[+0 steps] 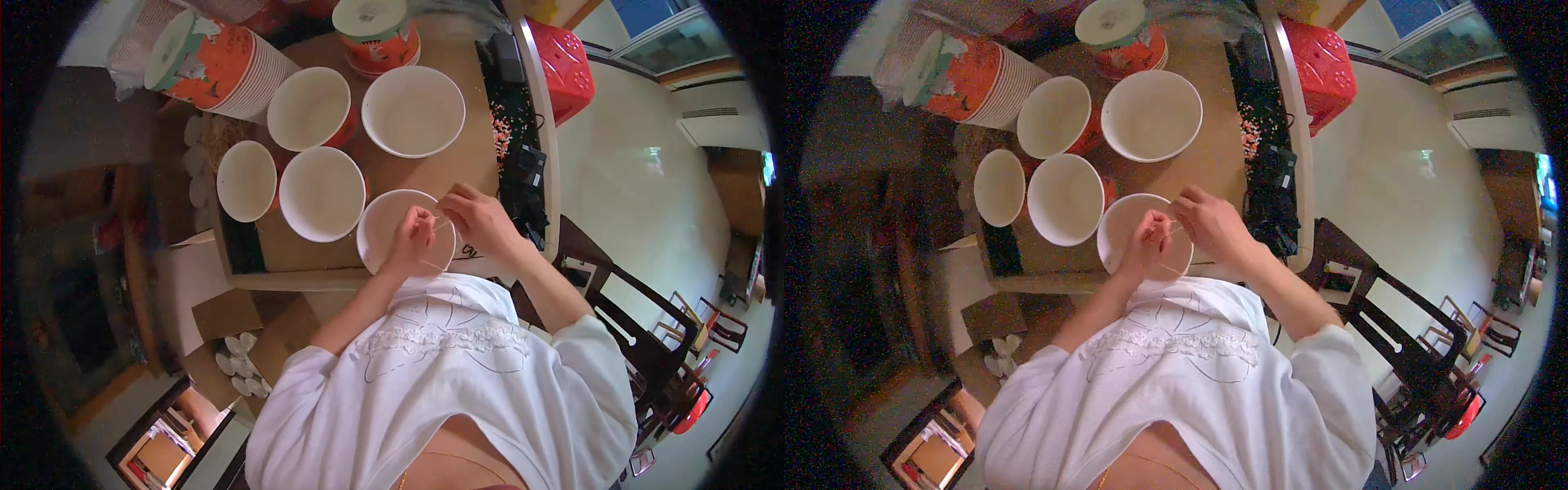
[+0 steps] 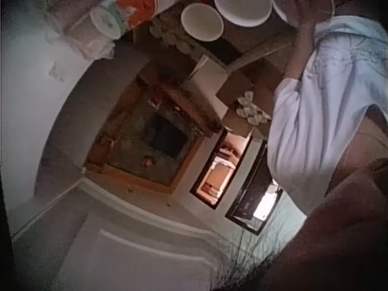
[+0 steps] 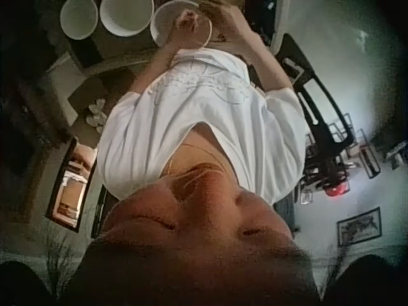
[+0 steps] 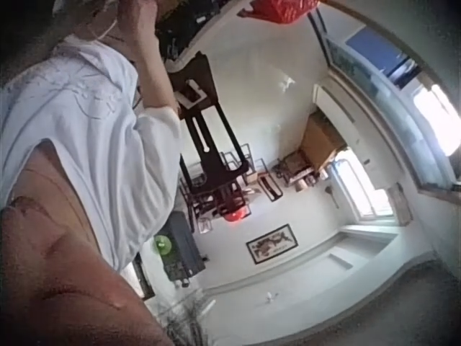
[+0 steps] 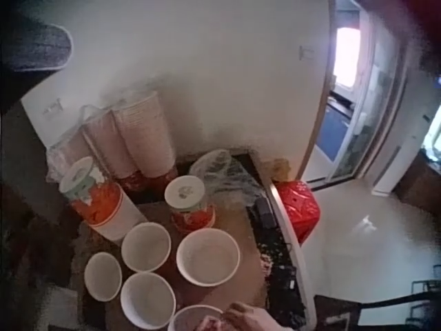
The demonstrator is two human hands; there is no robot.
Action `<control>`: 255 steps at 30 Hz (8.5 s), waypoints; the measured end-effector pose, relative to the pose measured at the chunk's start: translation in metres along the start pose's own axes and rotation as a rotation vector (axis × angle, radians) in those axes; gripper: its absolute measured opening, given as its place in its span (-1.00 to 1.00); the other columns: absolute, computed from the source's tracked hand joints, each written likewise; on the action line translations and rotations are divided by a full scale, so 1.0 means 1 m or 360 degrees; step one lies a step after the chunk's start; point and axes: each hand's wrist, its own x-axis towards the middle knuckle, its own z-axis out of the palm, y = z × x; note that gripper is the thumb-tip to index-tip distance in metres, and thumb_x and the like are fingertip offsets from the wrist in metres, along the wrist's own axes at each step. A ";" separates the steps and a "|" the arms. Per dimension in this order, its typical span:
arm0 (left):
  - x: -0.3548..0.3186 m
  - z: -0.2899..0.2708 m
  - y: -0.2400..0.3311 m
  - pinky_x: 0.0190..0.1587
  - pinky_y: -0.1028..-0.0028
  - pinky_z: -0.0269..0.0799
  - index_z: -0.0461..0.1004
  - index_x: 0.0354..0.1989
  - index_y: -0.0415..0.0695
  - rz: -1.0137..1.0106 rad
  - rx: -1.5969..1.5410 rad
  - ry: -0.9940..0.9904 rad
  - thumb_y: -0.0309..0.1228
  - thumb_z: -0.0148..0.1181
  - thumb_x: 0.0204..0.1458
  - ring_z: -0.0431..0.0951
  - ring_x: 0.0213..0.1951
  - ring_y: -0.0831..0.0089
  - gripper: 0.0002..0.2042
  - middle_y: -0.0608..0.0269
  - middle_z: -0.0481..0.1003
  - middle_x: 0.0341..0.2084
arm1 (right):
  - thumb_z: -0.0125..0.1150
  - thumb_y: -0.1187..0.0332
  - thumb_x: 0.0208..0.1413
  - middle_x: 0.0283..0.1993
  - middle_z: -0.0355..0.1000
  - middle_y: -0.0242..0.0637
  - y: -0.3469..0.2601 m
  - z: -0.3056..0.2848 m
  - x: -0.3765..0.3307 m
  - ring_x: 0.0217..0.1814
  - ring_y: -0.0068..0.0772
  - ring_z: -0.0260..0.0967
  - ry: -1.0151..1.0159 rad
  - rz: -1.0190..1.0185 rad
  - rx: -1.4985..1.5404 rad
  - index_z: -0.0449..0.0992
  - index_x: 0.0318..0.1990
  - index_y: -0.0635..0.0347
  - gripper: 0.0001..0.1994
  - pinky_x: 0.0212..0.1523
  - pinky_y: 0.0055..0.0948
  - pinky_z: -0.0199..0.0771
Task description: Attaching strings to paper buckets for packaging.
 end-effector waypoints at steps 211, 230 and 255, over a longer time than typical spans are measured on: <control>-0.050 0.005 0.060 -0.48 0.51 0.37 0.49 -0.41 -0.26 0.0208 0.0938 0.0255 -0.48 0.17 -0.05 0.49 -0.57 0.50 -0.90 0.17 0.51 -0.58 | 0.21 0.50 -0.14 -0.44 0.31 -0.23 0.016 0.041 -0.021 -0.37 -0.15 0.31 0.0317 -0.0189 0.0173 0.43 -0.42 0.18 -0.90 -0.38 -0.26 0.36; -0.070 0.011 0.087 -0.51 0.68 0.25 0.48 -0.48 -0.22 0.0193 0.0572 -0.0200 -0.51 0.18 -0.03 0.33 -0.55 0.77 -0.94 0.46 0.44 -0.63 | 0.13 0.52 -0.09 -0.46 0.25 -0.13 0.004 0.046 -0.025 -0.42 -0.04 0.29 0.0386 0.0289 0.0069 0.32 -0.42 0.20 -0.89 -0.45 -0.20 0.33; -0.067 -0.043 0.067 -0.39 0.65 0.37 0.51 -0.45 -0.28 0.0131 0.0267 0.0238 -0.55 0.15 -0.02 0.45 -0.50 0.69 -0.94 0.33 0.50 -0.59 | 0.18 0.36 -0.11 -0.31 0.44 -0.21 0.028 0.017 0.025 -0.29 -0.16 0.43 -0.0235 0.0261 -0.0293 0.50 -0.23 0.14 -0.77 -0.29 -0.26 0.44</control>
